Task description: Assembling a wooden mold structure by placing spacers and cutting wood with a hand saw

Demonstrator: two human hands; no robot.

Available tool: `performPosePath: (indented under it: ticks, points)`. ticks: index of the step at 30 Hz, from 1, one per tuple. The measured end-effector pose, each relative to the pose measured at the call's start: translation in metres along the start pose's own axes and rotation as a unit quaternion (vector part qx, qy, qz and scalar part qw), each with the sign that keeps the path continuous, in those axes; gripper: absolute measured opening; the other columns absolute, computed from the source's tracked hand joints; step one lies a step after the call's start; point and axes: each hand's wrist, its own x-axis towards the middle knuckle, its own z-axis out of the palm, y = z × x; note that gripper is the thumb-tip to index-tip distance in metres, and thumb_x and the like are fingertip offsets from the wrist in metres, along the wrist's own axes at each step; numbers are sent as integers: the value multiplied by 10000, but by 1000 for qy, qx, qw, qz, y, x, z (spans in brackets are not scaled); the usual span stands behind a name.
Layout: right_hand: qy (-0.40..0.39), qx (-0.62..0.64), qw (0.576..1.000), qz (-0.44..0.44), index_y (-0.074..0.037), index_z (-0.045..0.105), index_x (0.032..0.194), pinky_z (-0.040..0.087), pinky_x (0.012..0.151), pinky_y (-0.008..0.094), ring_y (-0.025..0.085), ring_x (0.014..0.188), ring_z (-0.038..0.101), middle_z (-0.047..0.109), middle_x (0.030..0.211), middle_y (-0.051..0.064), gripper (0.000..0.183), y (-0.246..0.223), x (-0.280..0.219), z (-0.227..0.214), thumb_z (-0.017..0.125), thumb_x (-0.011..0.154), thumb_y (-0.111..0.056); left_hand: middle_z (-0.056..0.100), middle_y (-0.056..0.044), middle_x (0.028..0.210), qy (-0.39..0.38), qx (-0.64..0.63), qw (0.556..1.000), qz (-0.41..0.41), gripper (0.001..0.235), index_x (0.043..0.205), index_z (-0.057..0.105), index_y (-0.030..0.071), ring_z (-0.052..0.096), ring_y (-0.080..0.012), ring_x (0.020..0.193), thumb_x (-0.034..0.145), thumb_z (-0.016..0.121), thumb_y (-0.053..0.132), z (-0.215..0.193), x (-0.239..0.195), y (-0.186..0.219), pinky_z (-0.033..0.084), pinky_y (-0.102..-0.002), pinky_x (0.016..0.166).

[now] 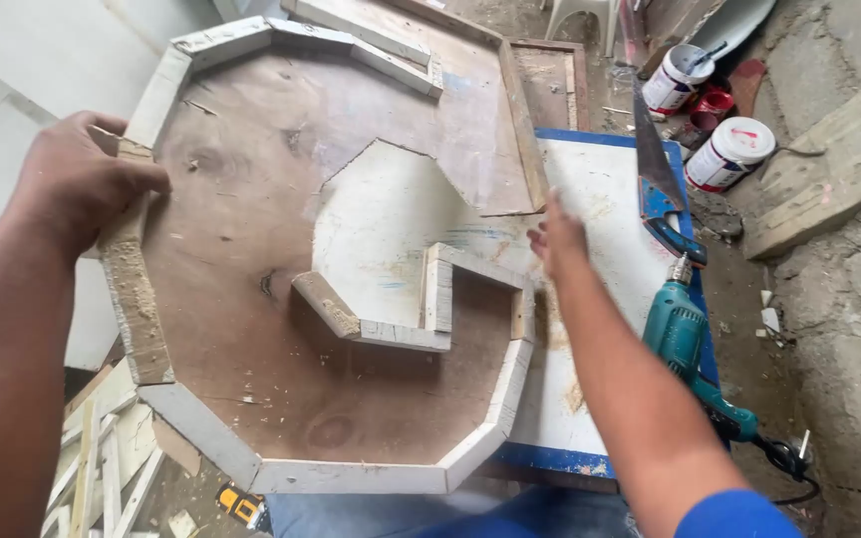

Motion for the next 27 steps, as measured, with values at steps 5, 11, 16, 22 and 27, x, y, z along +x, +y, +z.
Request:
performPosePath:
  ticks: [5,11,16,22,27]
  points:
    - [-108,238,959,107,-144,664,1239,652,796,423,268,1017,735,738,1141,84,465,-3,83,24,798,851,-364,685,-145,1116,-28,10,996,-83,579,1250,631,56,626,-259,962,686,764,44,4,-11,2,488,-384,811]
    - [-70,283,955,47,46,581,1341,685,813,472,383,1038,747,733,1187,207,486,-53,42,13,709,902,-117,666,-74,979,8,-71,994,-83,620,1196,652,97,581,-194,808,584,724,24,41,-25,-34,467,-336,645]
    - [-31,227,972,-60,32,654,1111,698,654,422,341,858,775,742,1059,141,336,-85,63,-31,758,825,-112,711,-48,1020,5,-103,989,-106,655,1173,704,90,637,-177,842,519,720,60,78,-45,-38,513,-316,654]
    - [-47,269,956,-108,0,723,1007,678,678,460,333,841,784,779,958,162,171,-68,73,-74,731,867,-99,715,-85,1028,-62,-102,987,-111,617,1225,644,79,647,-188,858,611,700,70,97,-33,-22,513,-352,693]
    - [-108,272,947,-137,-100,695,1274,587,869,695,389,1056,754,736,1192,205,432,-2,148,-109,834,871,-168,684,-273,1228,-101,52,994,-10,774,1296,654,47,596,-457,1258,601,917,261,141,5,-77,461,-543,1049]
